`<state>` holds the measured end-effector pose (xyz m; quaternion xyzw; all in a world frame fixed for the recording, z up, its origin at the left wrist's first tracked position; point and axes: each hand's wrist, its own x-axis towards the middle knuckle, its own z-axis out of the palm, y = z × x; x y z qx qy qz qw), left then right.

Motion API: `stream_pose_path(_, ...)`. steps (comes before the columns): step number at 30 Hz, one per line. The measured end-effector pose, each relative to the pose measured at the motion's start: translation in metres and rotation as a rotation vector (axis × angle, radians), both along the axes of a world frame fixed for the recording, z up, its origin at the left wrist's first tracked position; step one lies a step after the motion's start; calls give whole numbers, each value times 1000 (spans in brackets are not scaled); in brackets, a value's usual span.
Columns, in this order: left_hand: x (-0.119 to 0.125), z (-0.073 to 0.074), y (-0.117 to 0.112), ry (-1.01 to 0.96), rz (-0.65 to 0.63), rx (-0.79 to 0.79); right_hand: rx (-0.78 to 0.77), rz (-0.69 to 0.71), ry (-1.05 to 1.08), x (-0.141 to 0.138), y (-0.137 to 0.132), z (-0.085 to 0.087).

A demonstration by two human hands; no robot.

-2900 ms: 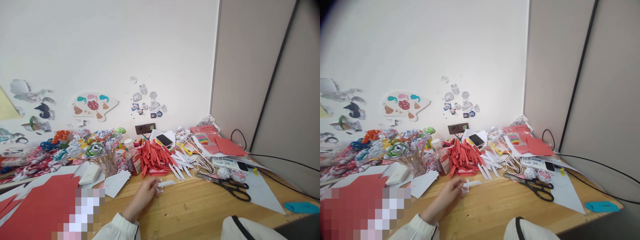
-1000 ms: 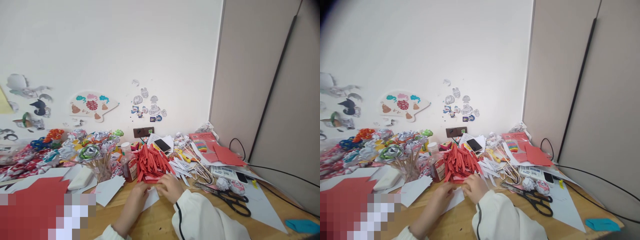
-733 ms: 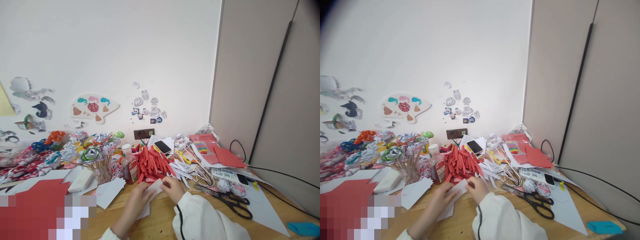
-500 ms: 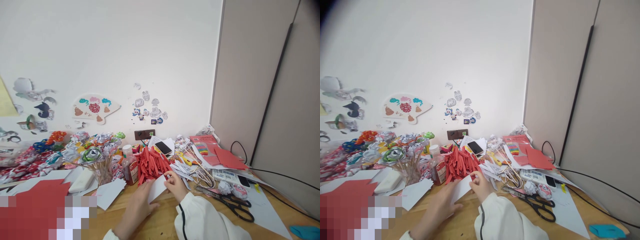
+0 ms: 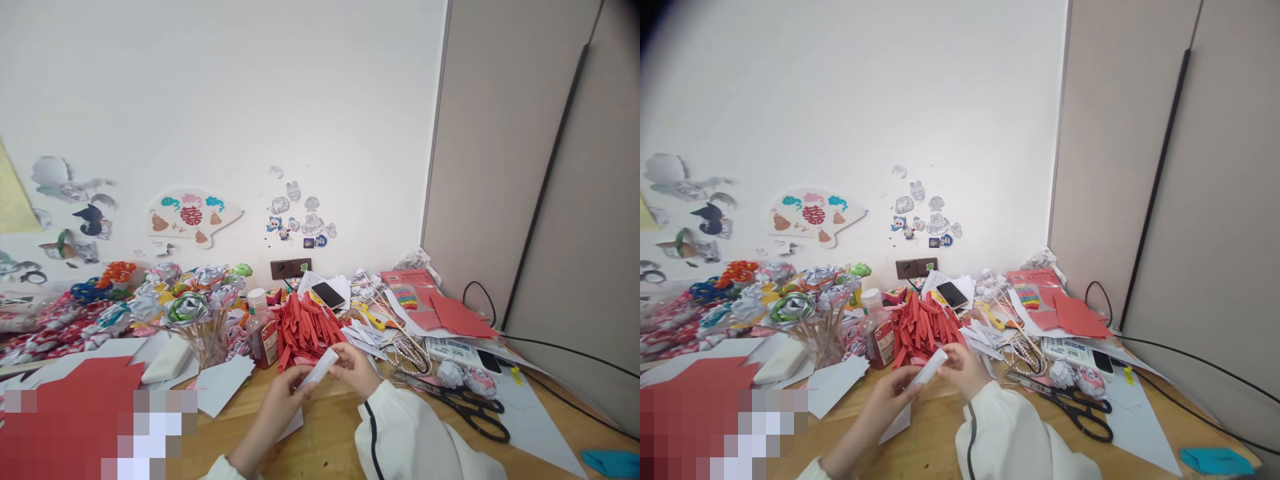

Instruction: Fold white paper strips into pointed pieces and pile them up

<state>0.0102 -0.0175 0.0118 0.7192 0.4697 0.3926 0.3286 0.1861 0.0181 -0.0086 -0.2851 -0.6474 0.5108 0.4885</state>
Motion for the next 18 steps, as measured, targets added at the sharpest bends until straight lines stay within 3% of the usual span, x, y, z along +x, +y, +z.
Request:
stream_pose_path(8, 2, -13, 6, -59, 45, -51, -124, -88, 17, -7, 7, -12)
stream_pose_path(18, 9, -11, 3, -171, 39, -159, -219, -118, 59, -10, 5, -15)
